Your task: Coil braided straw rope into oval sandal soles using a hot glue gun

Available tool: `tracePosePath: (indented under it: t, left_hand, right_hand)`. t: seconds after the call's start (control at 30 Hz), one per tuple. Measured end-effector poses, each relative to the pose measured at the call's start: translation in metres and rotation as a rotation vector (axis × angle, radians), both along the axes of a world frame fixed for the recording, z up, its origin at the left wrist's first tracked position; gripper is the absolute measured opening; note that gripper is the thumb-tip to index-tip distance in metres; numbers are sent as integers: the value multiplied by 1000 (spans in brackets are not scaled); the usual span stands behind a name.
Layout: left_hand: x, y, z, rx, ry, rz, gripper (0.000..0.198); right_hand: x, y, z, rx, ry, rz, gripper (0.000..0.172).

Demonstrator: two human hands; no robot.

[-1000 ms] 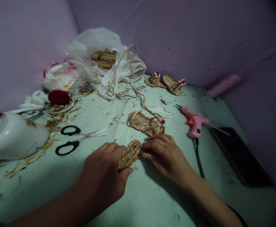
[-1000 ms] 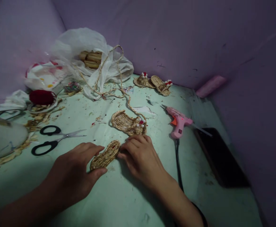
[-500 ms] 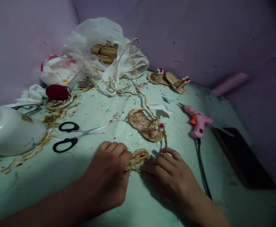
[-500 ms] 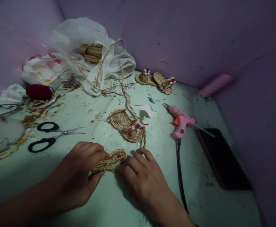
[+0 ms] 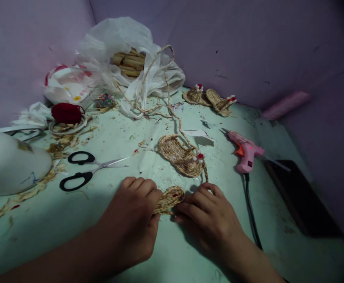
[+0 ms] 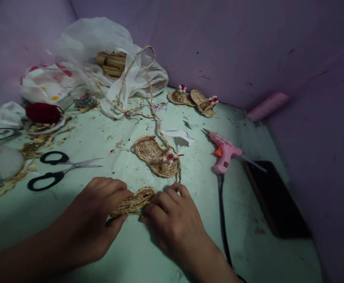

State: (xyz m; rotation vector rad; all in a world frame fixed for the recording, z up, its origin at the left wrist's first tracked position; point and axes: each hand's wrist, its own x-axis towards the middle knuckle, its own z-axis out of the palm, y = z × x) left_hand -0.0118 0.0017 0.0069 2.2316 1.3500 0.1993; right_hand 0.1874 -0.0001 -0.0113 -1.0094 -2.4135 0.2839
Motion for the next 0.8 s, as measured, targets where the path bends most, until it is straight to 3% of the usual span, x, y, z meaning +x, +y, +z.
tracePosePath:
  t: [0.13, 0.27, 0.43, 0.5, 0.6, 0.8]
  left_hand:
    - [-2, 3, 2, -6, 14, -26, 17]
    - [-8, 5, 6, -10, 36, -88, 19]
    - [-11, 4, 10, -3, 56, -137, 31]
    - [-11, 4, 10, -3, 58, -138, 29]
    - [-10, 5, 8, -18, 41, -100, 22]
    - [-8, 7, 2, 11, -36, -2, 11]
  right_hand:
    - [0, -3, 1, 1, -26, 26, 21]
    - [3, -9, 4, -44, 2, -8, 12]
    - [5, -12, 7, -70, 31, 49, 15]
    - [5, -11, 7, -72, 107, -4, 10]
    - [5, -8, 4, -51, 194, -99, 9]
    - [0, -2, 0, 97, -31, -77, 18]
